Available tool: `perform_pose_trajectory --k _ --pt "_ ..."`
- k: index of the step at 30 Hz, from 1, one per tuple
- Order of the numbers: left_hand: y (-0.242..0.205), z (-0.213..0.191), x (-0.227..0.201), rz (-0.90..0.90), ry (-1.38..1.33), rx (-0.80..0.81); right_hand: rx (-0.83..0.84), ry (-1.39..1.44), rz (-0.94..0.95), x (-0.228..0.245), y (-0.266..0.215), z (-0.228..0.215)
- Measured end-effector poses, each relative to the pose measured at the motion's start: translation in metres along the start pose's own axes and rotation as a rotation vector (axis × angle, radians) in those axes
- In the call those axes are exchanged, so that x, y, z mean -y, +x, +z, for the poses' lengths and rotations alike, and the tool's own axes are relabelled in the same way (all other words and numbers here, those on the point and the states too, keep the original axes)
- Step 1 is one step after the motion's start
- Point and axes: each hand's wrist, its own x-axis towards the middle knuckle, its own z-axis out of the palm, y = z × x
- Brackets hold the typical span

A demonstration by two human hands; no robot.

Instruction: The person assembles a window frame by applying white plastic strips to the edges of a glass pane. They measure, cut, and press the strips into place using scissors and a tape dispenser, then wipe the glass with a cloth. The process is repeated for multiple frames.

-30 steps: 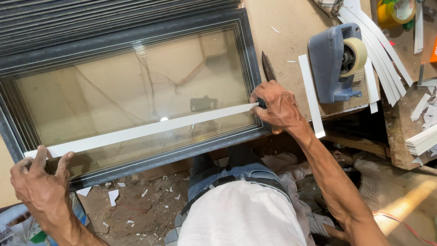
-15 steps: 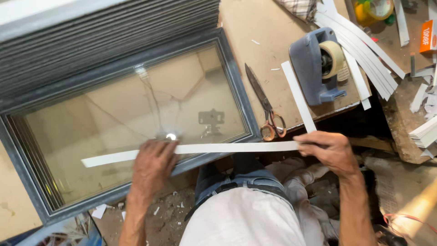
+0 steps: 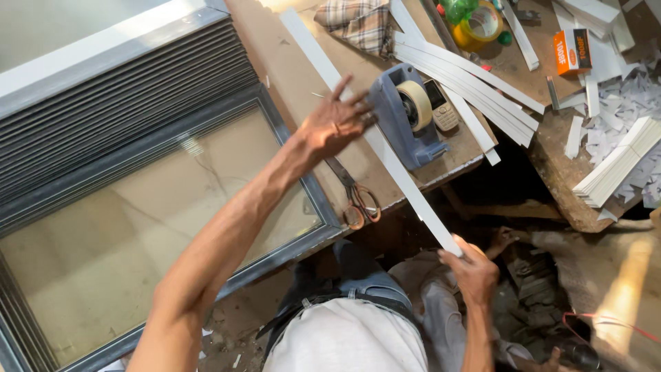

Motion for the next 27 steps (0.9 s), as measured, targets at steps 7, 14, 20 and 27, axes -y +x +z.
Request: perform_pose_trajectory --k 7,14,20,27 --pt "-0.083 -0.003 -0.012 -0.314 -0.571 -0.509 0.012 -0.199 -0.273 0.087 0.035 0.083" --pt "-0.180 -0.016 -0.076 -0.548 -0.831 -0.618 -0.032 -0.469 -0.411 0.122 0.035 0.088" --pt "-0.191 -0.009 -0.113 -0.644 -1.048 -0.739 0.023 -0.515 -0.164 0.125 0.033 0.080" --pt "-0.109 -0.009 -0.165 -0.796 -1.949 -0.453 0.387 0.364 0.255 0.118 0.034 0.062"
